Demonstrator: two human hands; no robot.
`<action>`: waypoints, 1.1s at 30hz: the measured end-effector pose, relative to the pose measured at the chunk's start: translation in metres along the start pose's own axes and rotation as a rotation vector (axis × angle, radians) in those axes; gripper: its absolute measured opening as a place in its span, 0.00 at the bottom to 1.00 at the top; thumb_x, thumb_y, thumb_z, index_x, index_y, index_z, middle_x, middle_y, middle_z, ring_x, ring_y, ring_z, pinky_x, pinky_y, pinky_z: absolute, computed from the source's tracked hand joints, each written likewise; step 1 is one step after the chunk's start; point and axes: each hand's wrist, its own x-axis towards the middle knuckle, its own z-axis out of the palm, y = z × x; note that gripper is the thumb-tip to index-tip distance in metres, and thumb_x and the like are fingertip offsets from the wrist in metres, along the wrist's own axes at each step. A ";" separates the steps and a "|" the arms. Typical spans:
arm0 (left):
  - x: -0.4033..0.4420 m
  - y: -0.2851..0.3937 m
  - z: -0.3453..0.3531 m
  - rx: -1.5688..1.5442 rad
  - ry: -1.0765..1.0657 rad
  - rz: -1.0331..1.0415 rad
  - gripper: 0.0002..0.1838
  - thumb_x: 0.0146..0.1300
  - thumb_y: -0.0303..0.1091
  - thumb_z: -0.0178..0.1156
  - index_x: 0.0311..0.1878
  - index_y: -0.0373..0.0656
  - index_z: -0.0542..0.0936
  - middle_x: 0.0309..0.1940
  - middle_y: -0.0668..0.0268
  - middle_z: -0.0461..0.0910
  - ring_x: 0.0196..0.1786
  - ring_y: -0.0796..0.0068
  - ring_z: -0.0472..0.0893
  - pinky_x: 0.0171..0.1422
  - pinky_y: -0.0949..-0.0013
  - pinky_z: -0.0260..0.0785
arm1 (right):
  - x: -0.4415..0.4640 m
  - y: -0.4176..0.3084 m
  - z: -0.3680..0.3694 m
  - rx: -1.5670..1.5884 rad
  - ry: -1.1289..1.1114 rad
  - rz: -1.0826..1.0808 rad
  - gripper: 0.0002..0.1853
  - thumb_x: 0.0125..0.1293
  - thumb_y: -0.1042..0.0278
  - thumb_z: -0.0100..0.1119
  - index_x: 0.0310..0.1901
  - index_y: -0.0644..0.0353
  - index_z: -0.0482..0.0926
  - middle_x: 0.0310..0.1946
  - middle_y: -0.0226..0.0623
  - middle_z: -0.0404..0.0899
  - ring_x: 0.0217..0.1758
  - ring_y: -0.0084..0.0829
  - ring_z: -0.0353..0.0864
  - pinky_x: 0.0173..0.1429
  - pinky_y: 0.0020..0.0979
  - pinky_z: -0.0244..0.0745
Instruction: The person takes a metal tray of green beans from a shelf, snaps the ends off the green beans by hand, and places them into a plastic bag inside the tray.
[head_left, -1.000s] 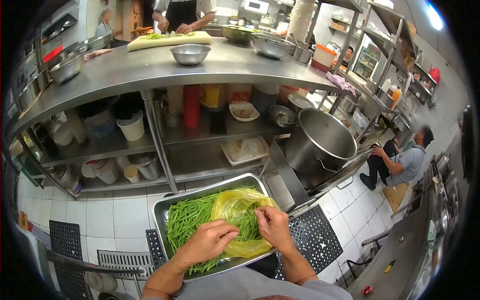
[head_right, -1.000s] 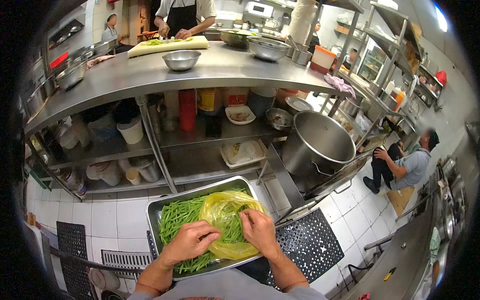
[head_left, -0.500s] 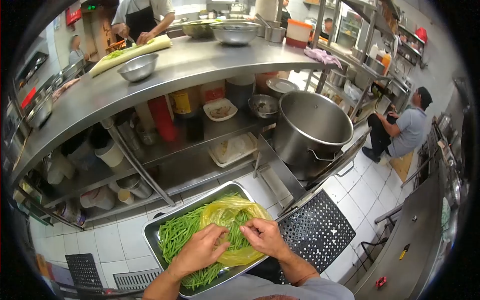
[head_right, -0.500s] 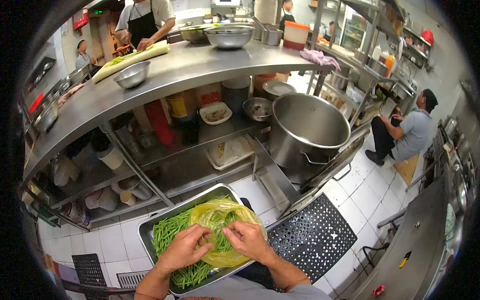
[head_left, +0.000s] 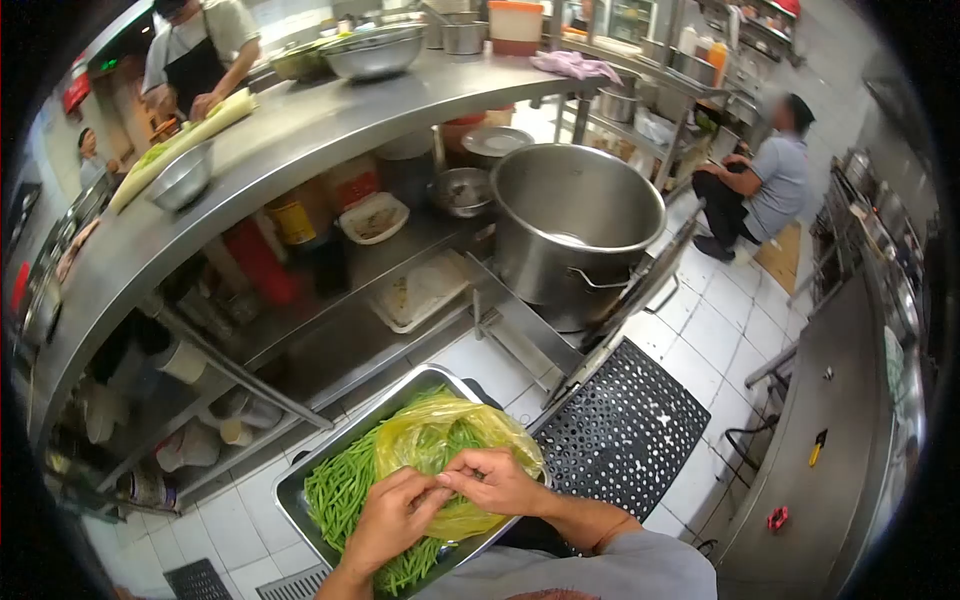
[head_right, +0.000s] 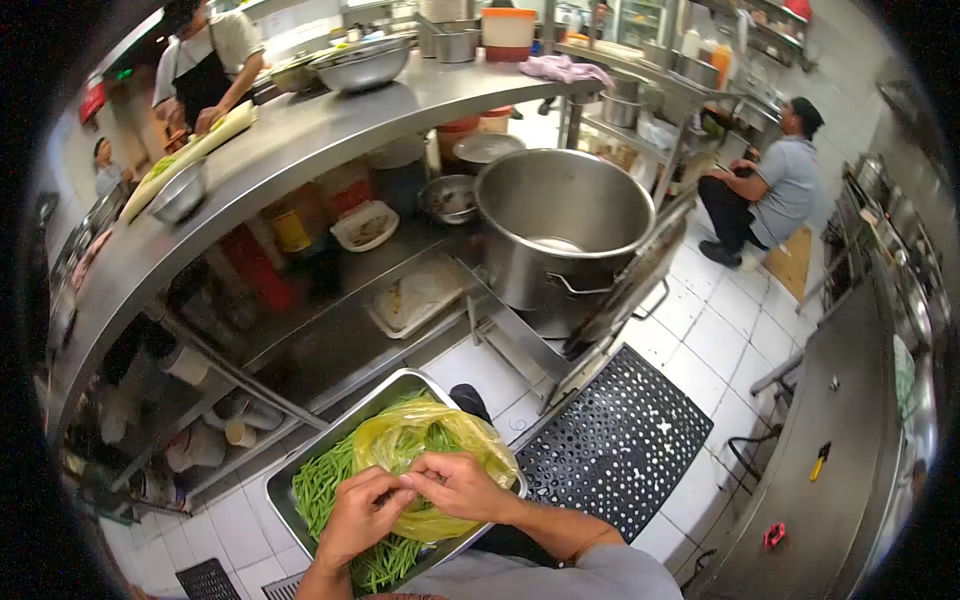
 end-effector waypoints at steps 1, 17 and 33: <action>0.001 0.001 0.000 -0.011 0.036 0.000 0.07 0.58 0.26 0.68 0.37 0.33 0.83 0.26 0.60 0.79 0.26 0.69 0.78 0.31 0.70 0.69 | 0.000 -0.001 -0.001 -0.006 0.027 0.007 0.06 0.66 0.72 0.66 0.37 0.66 0.83 0.25 0.34 0.82 0.26 0.18 0.78 0.30 0.23 0.72; -0.018 -0.009 0.000 0.065 0.107 -0.036 0.06 0.59 0.26 0.67 0.32 0.33 0.81 0.21 0.60 0.78 0.21 0.70 0.76 0.27 0.70 0.67 | -0.001 0.001 0.003 -0.388 -0.114 -0.344 0.06 0.65 0.71 0.61 0.36 0.66 0.78 0.26 0.45 0.78 0.28 0.47 0.81 0.32 0.42 0.76; -0.019 -0.024 -0.002 -0.334 0.295 -0.324 0.07 0.66 0.28 0.63 0.36 0.31 0.82 0.26 0.64 0.81 0.27 0.78 0.78 0.32 0.73 0.70 | 0.008 0.019 -0.017 0.905 0.042 0.411 0.04 0.65 0.73 0.55 0.35 0.63 0.78 0.21 0.27 0.72 0.17 0.19 0.62 0.20 0.24 0.56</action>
